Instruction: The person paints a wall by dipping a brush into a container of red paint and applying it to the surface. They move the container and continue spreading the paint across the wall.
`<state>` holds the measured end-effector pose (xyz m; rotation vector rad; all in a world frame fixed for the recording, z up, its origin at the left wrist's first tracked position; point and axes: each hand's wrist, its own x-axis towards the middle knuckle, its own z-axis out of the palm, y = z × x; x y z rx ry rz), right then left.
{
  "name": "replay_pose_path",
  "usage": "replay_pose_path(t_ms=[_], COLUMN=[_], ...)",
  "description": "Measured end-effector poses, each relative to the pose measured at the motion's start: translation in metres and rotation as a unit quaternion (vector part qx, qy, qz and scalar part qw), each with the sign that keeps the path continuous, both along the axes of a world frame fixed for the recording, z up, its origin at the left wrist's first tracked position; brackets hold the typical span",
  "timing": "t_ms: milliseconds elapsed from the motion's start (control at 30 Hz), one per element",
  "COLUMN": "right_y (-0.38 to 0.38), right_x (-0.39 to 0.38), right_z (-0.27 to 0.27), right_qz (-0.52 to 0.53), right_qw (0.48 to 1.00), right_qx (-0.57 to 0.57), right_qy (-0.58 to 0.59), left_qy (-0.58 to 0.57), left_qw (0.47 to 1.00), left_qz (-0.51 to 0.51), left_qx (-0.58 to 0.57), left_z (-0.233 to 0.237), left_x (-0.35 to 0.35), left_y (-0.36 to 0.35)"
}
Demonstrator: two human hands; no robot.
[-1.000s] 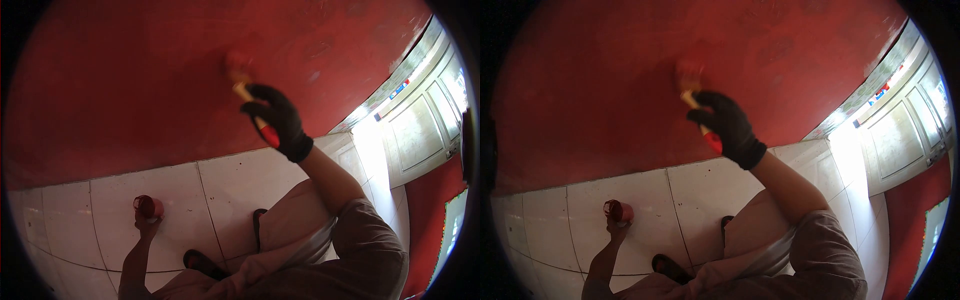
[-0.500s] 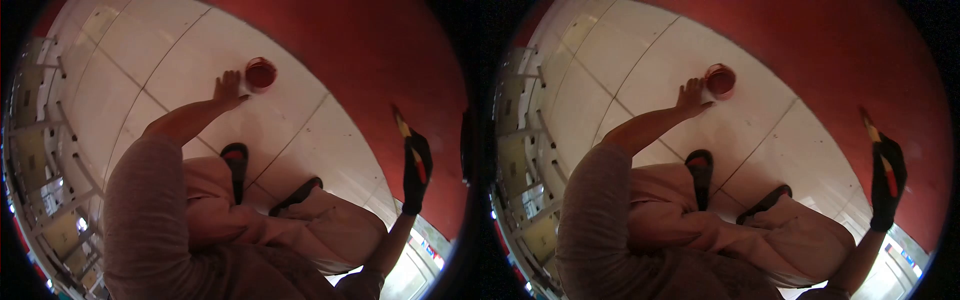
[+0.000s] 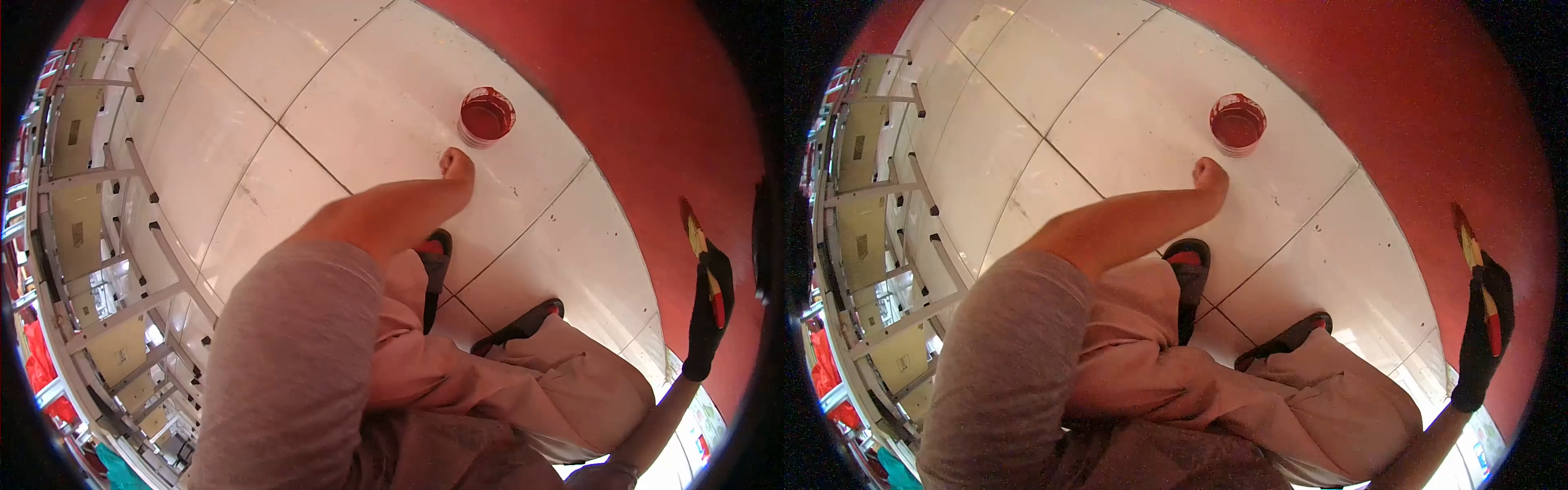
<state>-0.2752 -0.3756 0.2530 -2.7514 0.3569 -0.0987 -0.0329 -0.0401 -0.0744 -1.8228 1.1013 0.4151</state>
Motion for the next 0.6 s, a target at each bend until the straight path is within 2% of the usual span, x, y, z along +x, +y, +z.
replay_pose_path(t_ms=[67,133,233,333,467,533,600], right_y=[-0.006,-0.019,-0.061,-0.077,-0.071,-0.077,-0.022], right_x=[-0.007,-0.018,-0.051,-0.064,-0.066,-0.064,-0.024], right_z=[-0.004,-0.01,-0.023,-0.034,-0.041,-0.04,-0.024], right_qz=[0.0,0.0,-0.037,-0.061,-0.018,-0.003,0.005], right_qw=[1.0,1.0,0.998,0.996,0.999,1.0,1.0], right_qx=[0.006,0.013,0.043,0.064,0.044,0.026,-0.002], right_qy=[0.001,0.004,0.008,0.01,0.017,0.017,0.019], left_qy=[-0.002,-0.088,-0.137,-0.135,-0.111,-0.124,-0.135], left_qw=[0.999,0.982,0.968,0.962,0.974,0.971,0.966], left_qz=[-0.018,-0.083,-0.132,-0.123,-0.118,-0.105,-0.056], left_qx=[0.043,0.144,0.164,0.205,0.157,0.173,0.213], left_z=[0.0,-0.001,0.015,0.005,0.012,0.012,-0.009], left_x=[-0.008,-0.017,-0.032,-0.044,-0.043,-0.037,-0.03], left_y=[-0.017,-0.033,-0.047,-0.061,-0.059,-0.052,-0.057])
